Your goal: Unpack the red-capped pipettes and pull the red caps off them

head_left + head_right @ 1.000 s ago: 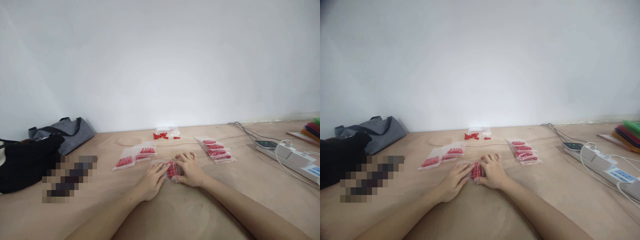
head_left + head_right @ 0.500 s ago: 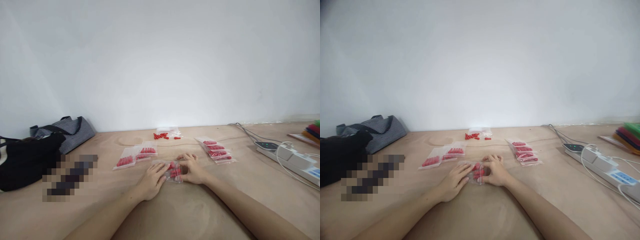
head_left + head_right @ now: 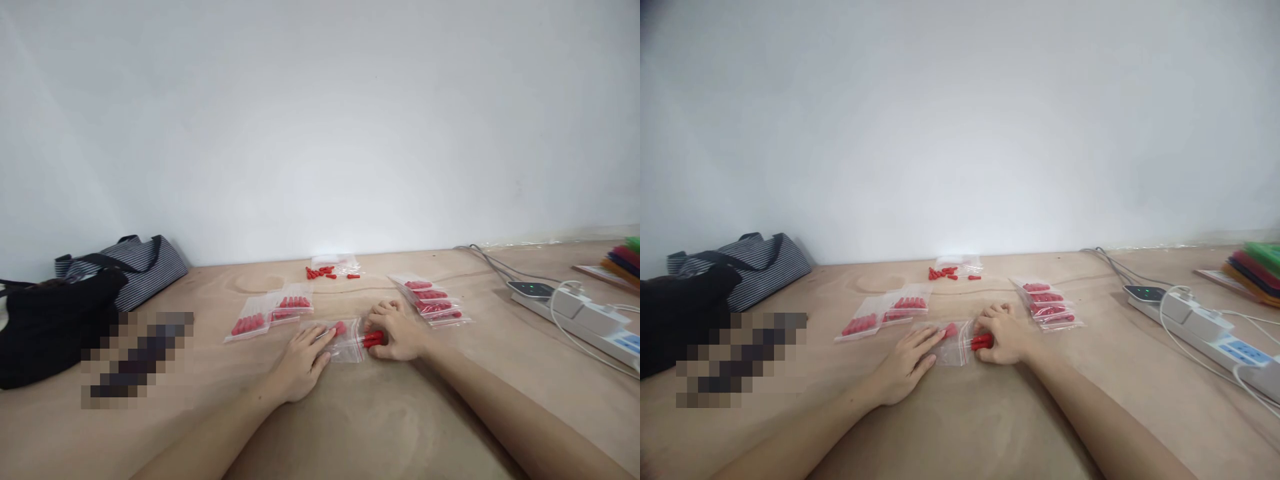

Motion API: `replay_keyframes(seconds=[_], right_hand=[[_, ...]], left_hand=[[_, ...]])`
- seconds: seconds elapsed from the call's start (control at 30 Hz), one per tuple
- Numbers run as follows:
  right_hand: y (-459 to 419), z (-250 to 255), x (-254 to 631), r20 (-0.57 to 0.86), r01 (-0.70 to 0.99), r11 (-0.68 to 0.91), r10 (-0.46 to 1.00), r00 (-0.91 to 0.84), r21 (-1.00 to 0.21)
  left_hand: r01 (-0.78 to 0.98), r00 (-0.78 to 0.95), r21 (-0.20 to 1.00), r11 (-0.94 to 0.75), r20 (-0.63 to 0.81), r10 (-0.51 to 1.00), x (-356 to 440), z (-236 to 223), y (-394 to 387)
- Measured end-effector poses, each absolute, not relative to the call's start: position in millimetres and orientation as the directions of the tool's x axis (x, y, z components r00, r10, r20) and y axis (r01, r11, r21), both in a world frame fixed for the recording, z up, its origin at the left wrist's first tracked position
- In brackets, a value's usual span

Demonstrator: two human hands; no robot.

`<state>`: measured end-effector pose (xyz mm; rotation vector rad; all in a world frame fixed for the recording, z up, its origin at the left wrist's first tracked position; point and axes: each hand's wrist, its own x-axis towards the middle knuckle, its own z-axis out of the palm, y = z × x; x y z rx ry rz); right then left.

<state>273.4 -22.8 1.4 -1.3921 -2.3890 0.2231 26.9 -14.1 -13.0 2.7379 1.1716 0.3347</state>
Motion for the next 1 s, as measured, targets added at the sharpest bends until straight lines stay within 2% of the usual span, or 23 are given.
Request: replay_keyframes(seconds=[0.17, 0.37, 0.47, 0.7, 0.87, 1.0], right_hand=[[-22, -7, 262, 0.236, 0.738, 0.531, 0.847, -0.477, -0.416], [-18, -6, 279, 0.28, 0.788, 0.527, 0.846, -0.453, -0.317], [-13, -12, 288, 0.313, 0.861, 0.408, 0.896, -0.314, -0.305], [4, -21, 274, 0.322, 0.965, -0.039, 0.938, 0.125, -0.261], [16, -19, 254, 0.33, 0.966, -0.097, 0.927, 0.175, -0.24], [12, -21, 249, 0.346, 0.967, -0.063, 0.926, 0.149, -0.248]], left_hand=[[0.7, 0.66, 0.217, -0.681, 0.169, 0.732, 25, -14, -13], [0.752, 0.604, 0.187, -0.632, 0.187, 0.774, 17, -14, -8], [0.794, 0.558, 0.181, -0.581, 0.163, 0.814, 14, -13, -7], [0.812, 0.532, 0.187, -0.553, 0.15, 0.833, 14, -15, -5], [0.813, 0.533, 0.18, -0.554, 0.154, 0.832, 14, -14, -5], [0.805, 0.542, 0.182, -0.565, 0.162, 0.825, 14, -13, -6]])
